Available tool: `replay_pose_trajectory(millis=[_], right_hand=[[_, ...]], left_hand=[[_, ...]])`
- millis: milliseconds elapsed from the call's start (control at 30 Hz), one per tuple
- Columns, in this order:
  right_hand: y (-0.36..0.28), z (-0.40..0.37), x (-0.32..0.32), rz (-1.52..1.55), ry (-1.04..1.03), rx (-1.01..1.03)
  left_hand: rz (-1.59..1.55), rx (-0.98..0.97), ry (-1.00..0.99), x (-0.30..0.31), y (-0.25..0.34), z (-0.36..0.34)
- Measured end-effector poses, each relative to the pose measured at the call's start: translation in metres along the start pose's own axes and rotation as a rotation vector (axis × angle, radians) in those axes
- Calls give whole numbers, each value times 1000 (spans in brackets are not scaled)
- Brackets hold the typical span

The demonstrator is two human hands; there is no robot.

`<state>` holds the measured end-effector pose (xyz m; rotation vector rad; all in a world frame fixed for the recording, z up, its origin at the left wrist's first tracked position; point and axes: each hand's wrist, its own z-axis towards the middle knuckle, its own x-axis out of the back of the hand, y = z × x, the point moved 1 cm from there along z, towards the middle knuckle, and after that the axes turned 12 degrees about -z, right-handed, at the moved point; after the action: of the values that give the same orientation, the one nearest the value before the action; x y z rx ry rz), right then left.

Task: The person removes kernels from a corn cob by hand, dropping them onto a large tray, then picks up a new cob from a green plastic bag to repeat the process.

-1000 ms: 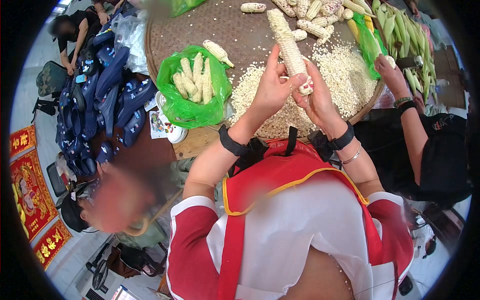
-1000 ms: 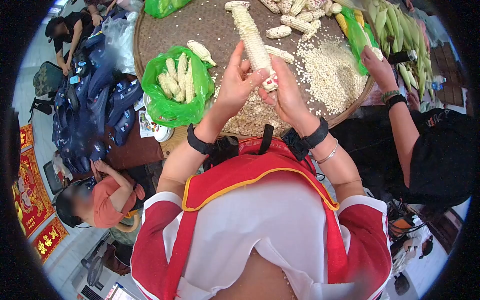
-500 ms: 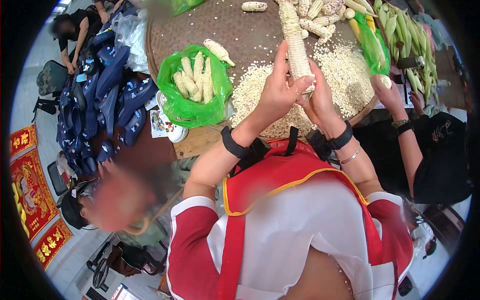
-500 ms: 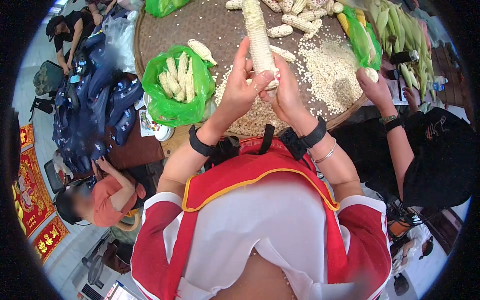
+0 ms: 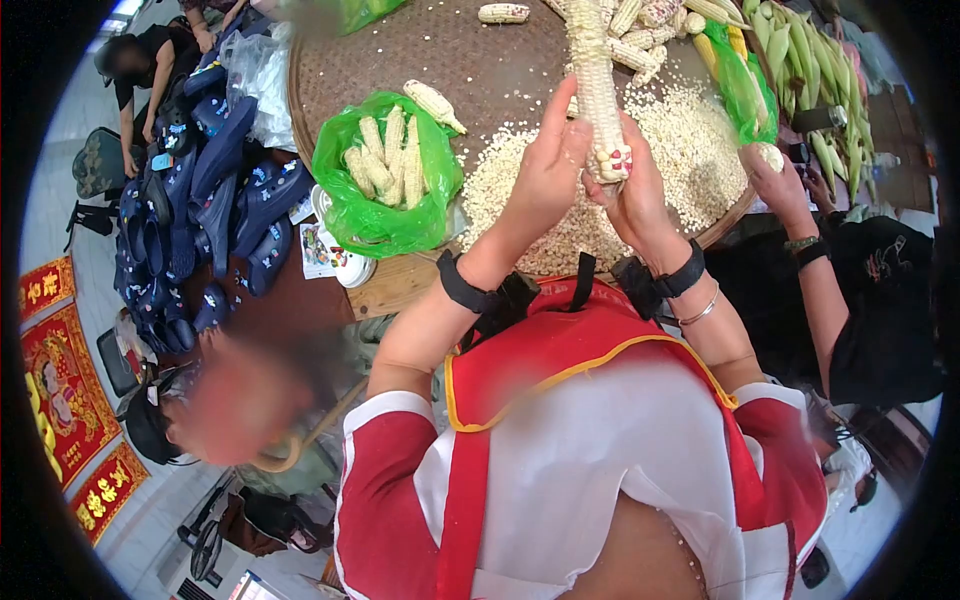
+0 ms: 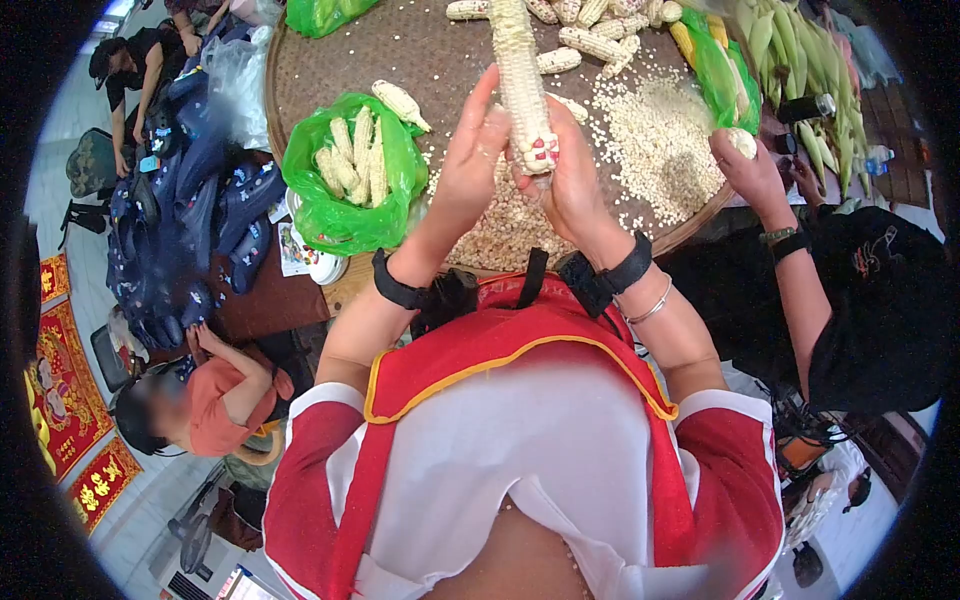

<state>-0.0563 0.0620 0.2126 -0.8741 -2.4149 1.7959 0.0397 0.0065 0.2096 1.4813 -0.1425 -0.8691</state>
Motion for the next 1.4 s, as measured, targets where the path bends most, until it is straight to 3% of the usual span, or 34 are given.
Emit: replay_pose_trajectory(millis=[133, 233, 300, 367, 433, 467, 567, 667, 733, 767, 833, 1033, 1167, 1233, 1400], right_hand=[[-2, 2, 12, -129, -9, 77], [-2, -4, 2, -211, 38, 100], [3, -5, 1, -200, 22, 95], [4, -5, -1, -170, 63, 102], [5, -6, 0, -147, 36, 103], [5, -6, 1, -126, 7, 106], [3, -4, 2, -121, 23, 132], [0, 0, 5, -156, 34, 197], [-5, -1, 11, -182, 42, 191], [-7, -2, 14, -205, 49, 181], [-7, -1, 17, -229, 49, 191], [-3, -1, 15, -222, 70, 173], [-2, 0, 19, -171, -5, 187], [-3, -2, 15, 7, -22, 119], [-7, -1, 22, 0, -109, 87]], left_hand=[[82, -22, -35, 10, -6, 5], [52, 117, -90, 1, 3, -1], [-104, 129, -104, -6, 2, 0], [-68, 37, -122, -2, -9, -1], [-68, 221, -86, -1, 0, -3], [-70, 221, -87, -3, 5, -4], [98, 170, -64, -5, 8, -1], [-92, 53, -29, 4, -7, 7], [24, -165, -3, 9, -11, 7], [24, -163, -5, 13, -12, 5], [413, -202, -17, 14, 8, -2], [417, -246, -87, 1, 14, -4], [312, -148, -60, -2, 13, -5], [258, -121, -40, 0, 12, -6], [323, -213, 8, 9, 8, -3]])
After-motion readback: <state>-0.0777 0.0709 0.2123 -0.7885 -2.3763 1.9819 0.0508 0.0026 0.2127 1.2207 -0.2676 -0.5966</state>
